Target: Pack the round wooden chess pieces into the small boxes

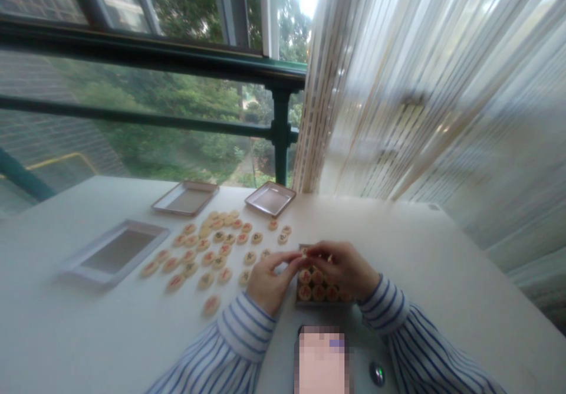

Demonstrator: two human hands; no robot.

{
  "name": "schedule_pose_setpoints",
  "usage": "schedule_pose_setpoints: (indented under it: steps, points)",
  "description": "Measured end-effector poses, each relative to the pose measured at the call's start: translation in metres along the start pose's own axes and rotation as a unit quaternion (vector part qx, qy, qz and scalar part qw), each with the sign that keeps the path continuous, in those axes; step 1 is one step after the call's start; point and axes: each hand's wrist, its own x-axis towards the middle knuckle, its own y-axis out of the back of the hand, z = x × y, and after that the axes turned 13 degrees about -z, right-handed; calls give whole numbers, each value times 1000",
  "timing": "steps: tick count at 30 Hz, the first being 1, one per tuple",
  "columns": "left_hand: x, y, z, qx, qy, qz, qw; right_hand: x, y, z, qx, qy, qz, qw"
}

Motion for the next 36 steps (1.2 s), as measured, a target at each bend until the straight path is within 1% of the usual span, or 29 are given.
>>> schedule_pose_setpoints:
  steps: [3,11,16,21,27,32,36]
  points:
    - [0,0,0,-19,8,-13,1000,0,-1,1,-1,0,0,1000]
    - [0,-1,-2,-46,-13,-26,999,1,-2,2,1,11,10,1000]
    - [-1,-1,0,-55,-4,-30,998,0,0,-1,1,12,5,1000]
    - [-1,-1,-3,-76,17,-18,997,0,2,-3,16,5,2,1000]
    - [0,-1,-7,-124,28,15,992,-1,1,-4,9,-10,8,1000]
    - [0,-2,-6,-134,39,11,990,0,-1,-2,16,-6,-2,1000]
    - [0,-3,-3,-134,48,5,990,0,-1,-2,17,-5,2,1000]
